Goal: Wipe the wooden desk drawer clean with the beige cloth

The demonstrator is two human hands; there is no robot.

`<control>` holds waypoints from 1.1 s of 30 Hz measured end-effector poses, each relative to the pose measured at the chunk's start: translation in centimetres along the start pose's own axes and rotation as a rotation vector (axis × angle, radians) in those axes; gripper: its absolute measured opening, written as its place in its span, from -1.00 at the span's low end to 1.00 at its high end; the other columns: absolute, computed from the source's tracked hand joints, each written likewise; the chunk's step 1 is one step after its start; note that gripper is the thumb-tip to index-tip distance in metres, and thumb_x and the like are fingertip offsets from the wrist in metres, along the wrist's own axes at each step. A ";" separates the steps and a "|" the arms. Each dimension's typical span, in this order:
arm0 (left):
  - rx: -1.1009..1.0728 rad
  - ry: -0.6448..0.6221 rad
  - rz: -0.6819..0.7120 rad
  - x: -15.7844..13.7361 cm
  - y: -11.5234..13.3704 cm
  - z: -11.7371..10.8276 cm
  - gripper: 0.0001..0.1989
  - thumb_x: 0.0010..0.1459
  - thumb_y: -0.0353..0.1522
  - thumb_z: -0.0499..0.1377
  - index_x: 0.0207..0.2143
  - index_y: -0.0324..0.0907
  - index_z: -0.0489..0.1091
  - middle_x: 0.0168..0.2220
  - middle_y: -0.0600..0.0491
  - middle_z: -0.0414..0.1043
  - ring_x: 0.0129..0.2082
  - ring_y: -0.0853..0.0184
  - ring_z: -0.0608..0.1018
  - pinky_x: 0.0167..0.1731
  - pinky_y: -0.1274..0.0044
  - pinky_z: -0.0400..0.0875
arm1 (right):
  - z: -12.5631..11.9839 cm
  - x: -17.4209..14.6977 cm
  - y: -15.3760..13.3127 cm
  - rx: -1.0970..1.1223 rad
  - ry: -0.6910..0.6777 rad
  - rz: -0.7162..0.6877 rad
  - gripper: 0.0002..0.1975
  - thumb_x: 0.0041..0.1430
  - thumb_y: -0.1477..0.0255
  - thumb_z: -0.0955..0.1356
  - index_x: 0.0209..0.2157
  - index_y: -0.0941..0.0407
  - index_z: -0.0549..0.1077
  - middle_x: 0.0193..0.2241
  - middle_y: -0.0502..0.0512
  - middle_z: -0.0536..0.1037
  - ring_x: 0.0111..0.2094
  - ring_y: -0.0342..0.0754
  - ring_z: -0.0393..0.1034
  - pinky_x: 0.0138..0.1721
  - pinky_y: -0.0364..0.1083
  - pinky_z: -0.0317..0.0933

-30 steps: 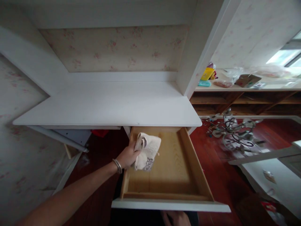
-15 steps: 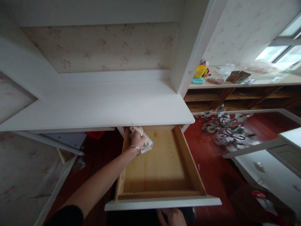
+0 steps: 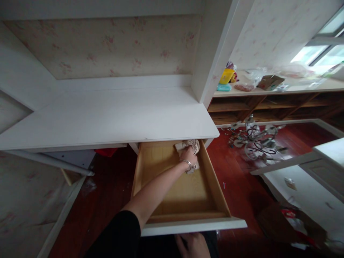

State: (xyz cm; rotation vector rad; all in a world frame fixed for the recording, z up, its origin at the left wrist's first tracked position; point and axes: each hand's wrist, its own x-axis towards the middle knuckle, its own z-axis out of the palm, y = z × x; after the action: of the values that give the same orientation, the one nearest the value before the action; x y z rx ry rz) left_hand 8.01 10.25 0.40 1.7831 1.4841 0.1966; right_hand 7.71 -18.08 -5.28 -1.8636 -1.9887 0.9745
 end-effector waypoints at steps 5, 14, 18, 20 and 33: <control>0.050 -0.070 0.135 -2.2 1.5 1.5 -0.54 0.05 -0.40 0.13 0.05 -0.04 0.26 -0.10 -0.05 0.47 -0.15 0.24 0.52 -0.21 0.49 0.36 | -0.4 -0.1 -0.6 0.044 -0.010 0.041 -0.65 0.28 0.30 0.19 -0.34 0.00 0.60 -0.34 0.07 0.63 -0.25 -0.01 0.52 -0.23 -0.19 0.25; 0.355 -0.454 0.472 -11.1 -0.5 0.7 -0.57 -0.04 -0.39 0.13 -0.05 -0.03 0.34 -0.09 -0.05 0.48 -0.11 0.18 0.52 -0.22 0.44 0.43 | -1.3 -0.1 -1.1 0.074 -0.007 0.014 -0.62 0.31 0.26 0.17 -0.31 0.01 0.60 -0.31 0.09 0.62 -0.23 -0.01 0.50 -0.17 -0.18 0.22; 0.537 -0.620 0.673 -13.9 -1.2 -0.8 -0.65 -0.11 -0.38 0.16 -0.18 -0.07 0.36 -0.14 0.01 0.49 -0.12 0.15 0.53 -0.28 0.41 0.44 | -1.9 0.0 -1.3 0.024 -0.060 -0.008 -0.63 0.30 0.32 0.16 -0.27 0.03 0.58 -0.26 0.09 0.62 -0.20 0.01 0.49 -0.14 -0.14 0.22; 0.626 -0.623 0.738 -14.7 -2.0 -2.0 -0.69 -0.12 -0.38 0.16 -0.23 -0.09 0.38 -0.18 0.01 0.51 -0.17 0.15 0.54 -0.34 0.41 0.43 | -2.0 0.0 -1.4 0.013 -0.068 -0.016 -0.64 0.30 0.34 0.16 -0.26 0.04 0.58 -0.24 0.09 0.61 -0.17 0.02 0.49 -0.12 -0.13 0.22; 1.108 -0.548 0.595 -12.7 -13.3 -13.4 -0.88 -0.11 -0.36 0.24 -0.44 -0.13 0.55 -0.47 -0.09 0.53 -0.41 0.18 0.54 -0.39 0.41 0.35 | -0.5 -0.2 -0.5 -0.012 -0.025 -0.030 -0.57 0.33 0.26 0.12 -0.31 0.01 0.59 -0.31 0.09 0.63 -0.20 0.03 0.51 -0.21 -0.17 0.23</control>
State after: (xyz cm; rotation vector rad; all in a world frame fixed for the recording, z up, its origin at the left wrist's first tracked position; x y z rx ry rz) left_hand -13.63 5.24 5.36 2.7846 0.5990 -0.9273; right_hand 7.69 -18.07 -4.55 -1.8312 -2.0348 0.9852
